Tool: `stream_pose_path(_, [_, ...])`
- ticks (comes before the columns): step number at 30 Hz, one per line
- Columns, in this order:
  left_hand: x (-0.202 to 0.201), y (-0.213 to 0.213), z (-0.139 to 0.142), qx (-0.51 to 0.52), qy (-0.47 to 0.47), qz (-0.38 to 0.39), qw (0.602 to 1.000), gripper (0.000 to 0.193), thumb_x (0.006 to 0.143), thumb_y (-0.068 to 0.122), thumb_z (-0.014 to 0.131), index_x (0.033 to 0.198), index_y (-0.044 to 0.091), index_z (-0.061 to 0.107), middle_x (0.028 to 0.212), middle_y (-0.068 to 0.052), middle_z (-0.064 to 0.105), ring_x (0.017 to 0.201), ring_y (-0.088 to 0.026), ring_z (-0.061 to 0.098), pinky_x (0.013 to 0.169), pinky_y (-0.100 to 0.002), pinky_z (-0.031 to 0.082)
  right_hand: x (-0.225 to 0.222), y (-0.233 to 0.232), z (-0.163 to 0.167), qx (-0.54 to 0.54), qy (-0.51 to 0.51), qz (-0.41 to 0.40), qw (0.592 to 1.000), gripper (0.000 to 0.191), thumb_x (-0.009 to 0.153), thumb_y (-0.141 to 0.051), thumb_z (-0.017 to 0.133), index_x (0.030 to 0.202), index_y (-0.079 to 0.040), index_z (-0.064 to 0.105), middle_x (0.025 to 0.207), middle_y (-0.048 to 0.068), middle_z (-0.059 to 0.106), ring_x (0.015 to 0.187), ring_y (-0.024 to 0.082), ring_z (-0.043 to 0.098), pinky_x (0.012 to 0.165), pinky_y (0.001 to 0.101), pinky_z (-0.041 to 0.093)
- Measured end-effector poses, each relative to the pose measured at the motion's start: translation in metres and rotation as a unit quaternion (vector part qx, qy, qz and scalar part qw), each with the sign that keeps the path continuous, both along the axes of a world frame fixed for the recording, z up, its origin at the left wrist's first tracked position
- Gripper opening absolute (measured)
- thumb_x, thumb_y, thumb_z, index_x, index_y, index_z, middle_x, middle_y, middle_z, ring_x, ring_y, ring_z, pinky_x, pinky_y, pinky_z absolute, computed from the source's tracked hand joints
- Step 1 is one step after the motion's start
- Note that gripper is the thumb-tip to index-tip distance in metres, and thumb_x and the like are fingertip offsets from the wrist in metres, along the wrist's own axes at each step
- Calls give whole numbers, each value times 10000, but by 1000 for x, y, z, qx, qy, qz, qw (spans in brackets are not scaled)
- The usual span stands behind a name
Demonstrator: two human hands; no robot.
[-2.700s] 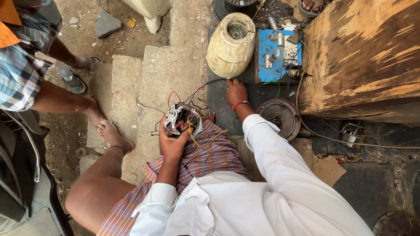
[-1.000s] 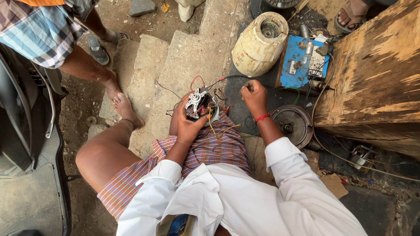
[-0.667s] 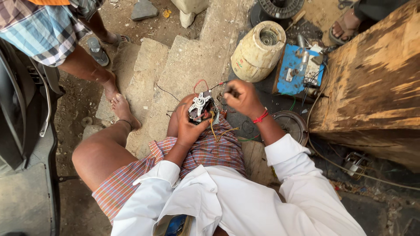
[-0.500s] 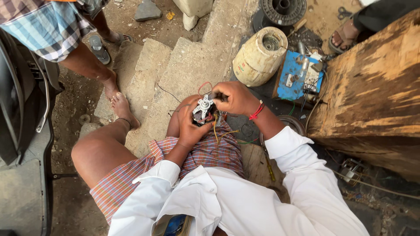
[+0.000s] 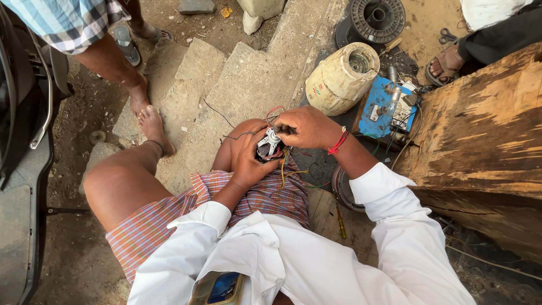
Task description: The person sits on the ground holding an electric motor across their lap, manipulating its wires and terminal connections by hand and with a screwdriver, turning the motor over and repositioning it while working on the wiring and internal components.
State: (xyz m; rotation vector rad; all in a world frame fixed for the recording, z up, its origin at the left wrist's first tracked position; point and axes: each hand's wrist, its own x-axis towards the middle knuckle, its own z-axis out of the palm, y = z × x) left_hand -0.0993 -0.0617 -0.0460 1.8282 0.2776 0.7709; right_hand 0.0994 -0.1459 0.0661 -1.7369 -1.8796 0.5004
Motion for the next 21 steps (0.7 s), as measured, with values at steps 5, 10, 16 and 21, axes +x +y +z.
stream_pose_path(5, [-4, 9, -1, -2, 13, -7, 1000, 891, 665, 143, 964, 1439, 56, 532, 1492, -180, 500, 1385, -351, 523, 1155, -421, 438, -5, 7, 7, -23, 10, 2, 1000, 184, 838, -158, 735, 1001, -79, 701, 832, 83, 728, 709, 244, 731, 615, 352, 559])
stream_pose_path(10, [-8, 13, -2, -4, 2, -13, 1000, 882, 676, 139, 960, 1441, 61, 528, 1493, -175, 494, 1390, -353, 521, 1158, -426, 436, -10, 10, 12, -6, -25, 9, 1000, 160, 839, -156, 734, 978, -84, 702, 829, 89, 728, 729, 271, 725, 629, 368, 555])
stream_pose_path(16, [-10, 14, -2, -3, 1, -14, 1000, 875, 693, 139, 956, 1450, 69, 523, 1501, -173, 491, 1394, -351, 519, 1160, -423, 438, -14, 9, 15, -11, -17, 1, 1000, 152, 843, -155, 724, 979, -89, 707, 841, 93, 726, 739, 280, 724, 631, 377, 556])
stream_pose_path(21, [-11, 13, -2, -11, 4, -18, 1000, 873, 697, 141, 952, 1453, 72, 522, 1505, -171, 490, 1398, -347, 521, 1164, -418, 439, -16, 6, 15, 0, -10, 6, 1000, 163, 851, -142, 715, 1006, -91, 713, 874, 97, 732, 769, 286, 728, 648, 380, 558])
